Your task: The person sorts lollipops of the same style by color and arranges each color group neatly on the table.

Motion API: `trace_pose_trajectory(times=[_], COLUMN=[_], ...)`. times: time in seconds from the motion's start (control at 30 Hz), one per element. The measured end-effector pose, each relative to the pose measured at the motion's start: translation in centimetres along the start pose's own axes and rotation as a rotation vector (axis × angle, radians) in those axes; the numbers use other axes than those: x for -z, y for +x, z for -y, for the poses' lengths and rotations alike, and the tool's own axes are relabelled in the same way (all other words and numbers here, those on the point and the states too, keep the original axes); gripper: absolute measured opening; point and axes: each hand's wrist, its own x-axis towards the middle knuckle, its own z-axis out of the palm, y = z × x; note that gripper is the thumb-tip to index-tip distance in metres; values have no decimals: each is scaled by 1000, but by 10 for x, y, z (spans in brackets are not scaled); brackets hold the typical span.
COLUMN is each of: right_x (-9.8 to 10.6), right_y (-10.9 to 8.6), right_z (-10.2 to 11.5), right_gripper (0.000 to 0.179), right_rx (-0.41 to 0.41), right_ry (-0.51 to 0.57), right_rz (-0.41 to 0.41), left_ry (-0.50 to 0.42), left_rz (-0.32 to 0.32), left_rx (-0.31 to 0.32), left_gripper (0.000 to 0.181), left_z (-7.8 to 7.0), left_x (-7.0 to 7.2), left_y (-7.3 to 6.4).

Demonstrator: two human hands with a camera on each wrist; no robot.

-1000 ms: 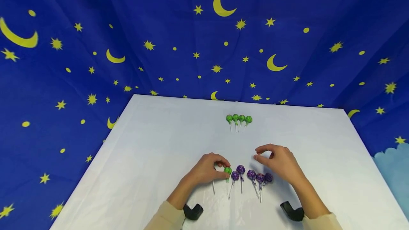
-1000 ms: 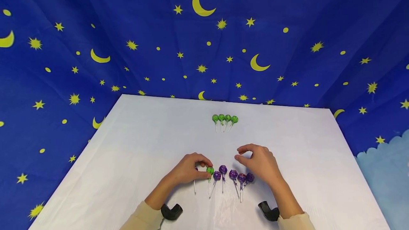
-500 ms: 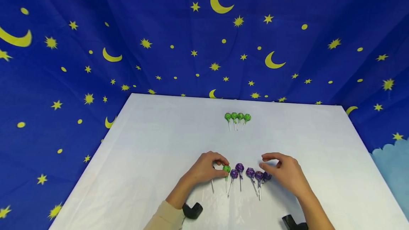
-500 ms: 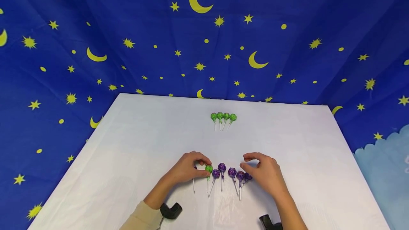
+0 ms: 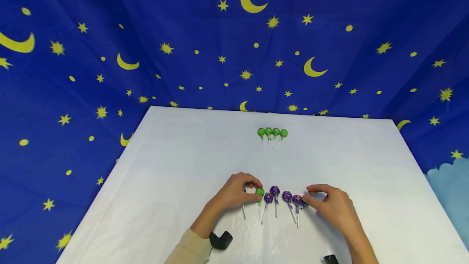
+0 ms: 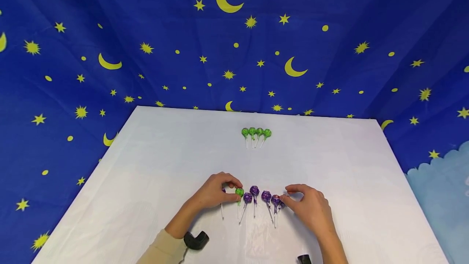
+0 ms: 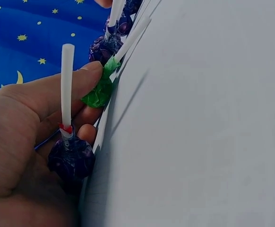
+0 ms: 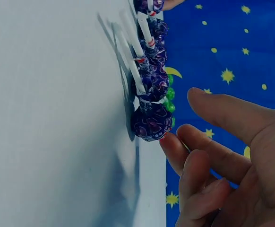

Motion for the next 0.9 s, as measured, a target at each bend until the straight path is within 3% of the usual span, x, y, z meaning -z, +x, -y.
trace_pose_trajectory(times=[0.23,0.67,0.9], right_x=[-1,-14,-13], right_y=[-4,-6,-6], right_z=[-5,-16,-15], right_gripper=[50,35,31], right_rx=[-21,23,35], right_ry=[10,-5,1], right_rz=[-5,-52,-29], left_ry=[-16,-21,-24], left_rz=[1,-4,-4], left_rx=[19,6,-3], left_gripper=[25,25,22], left_z=[-2,-1,-2], left_x=[0,0,2], left_y=[0,-1,-2])
